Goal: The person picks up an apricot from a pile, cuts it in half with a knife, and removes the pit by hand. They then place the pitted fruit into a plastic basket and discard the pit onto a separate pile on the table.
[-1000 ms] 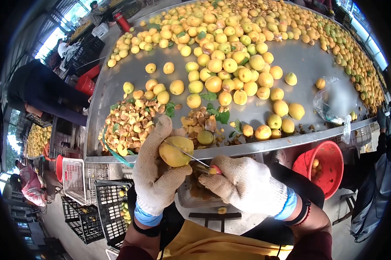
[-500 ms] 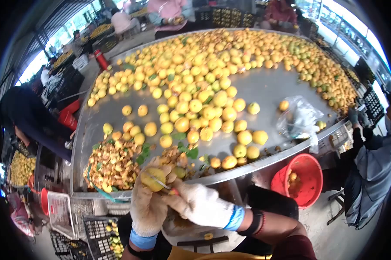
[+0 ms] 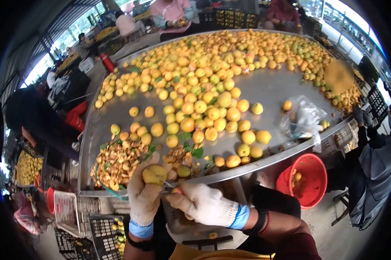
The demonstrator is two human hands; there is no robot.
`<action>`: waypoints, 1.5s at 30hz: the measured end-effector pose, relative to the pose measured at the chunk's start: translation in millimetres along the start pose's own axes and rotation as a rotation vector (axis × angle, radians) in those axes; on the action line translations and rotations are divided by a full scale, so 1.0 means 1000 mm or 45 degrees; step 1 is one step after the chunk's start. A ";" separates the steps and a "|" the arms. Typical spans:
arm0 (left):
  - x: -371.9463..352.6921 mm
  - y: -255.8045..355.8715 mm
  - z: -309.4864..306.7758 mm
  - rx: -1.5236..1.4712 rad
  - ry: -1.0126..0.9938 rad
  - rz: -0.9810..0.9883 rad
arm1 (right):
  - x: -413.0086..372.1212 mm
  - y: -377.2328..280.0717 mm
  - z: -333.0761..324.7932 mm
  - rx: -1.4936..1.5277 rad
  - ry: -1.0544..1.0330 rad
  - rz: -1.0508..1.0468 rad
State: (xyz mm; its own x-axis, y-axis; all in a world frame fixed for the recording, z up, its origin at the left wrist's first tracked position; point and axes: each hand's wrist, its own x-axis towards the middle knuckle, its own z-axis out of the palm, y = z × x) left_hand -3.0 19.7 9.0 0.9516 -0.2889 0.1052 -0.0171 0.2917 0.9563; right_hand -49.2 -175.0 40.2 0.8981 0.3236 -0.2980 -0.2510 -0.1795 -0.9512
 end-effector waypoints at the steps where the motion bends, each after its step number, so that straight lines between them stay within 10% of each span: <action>1: 0.000 0.002 0.007 -0.194 0.001 -0.071 | 0.001 0.003 -0.001 0.011 -0.021 0.003; 10: 0.004 -0.023 0.016 -0.832 -0.079 -0.170 | 0.017 0.024 0.005 -0.159 0.123 -0.128; 18: 0.013 -0.005 0.003 -0.160 -0.074 -0.002 | 0.010 0.000 0.010 0.230 -0.036 0.101; 26: 0.008 -0.031 0.010 -0.904 -0.080 -0.177 | 0.025 0.024 0.013 -0.014 0.054 -0.039; 29: 0.019 -0.012 -0.009 -0.009 -0.029 -0.048 | 0.018 0.002 0.003 0.125 -0.080 0.071; 34: 0.012 -0.018 0.007 -0.193 0.003 -0.061 | 0.022 0.016 0.018 0.248 -0.042 0.099; 36: 0.007 -0.031 0.010 -0.816 -0.094 -0.205 | 0.036 0.031 0.030 -0.167 0.328 -0.489; 37: 0.012 -0.041 0.007 -0.756 -0.026 -0.243 | 0.036 0.032 0.019 -0.127 0.081 -0.007; 45: 0.020 -0.017 0.008 -0.035 0.103 -0.047 | 0.030 0.013 -0.004 0.153 -0.082 0.160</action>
State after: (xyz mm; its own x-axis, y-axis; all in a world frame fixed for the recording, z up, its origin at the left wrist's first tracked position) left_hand 14.4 1.7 -3.0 0.9731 -0.2258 0.0462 0.0262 0.3076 0.9512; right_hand -23.9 -171.1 19.6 0.8329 0.3653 -0.4157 -0.4043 -0.1114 -0.9078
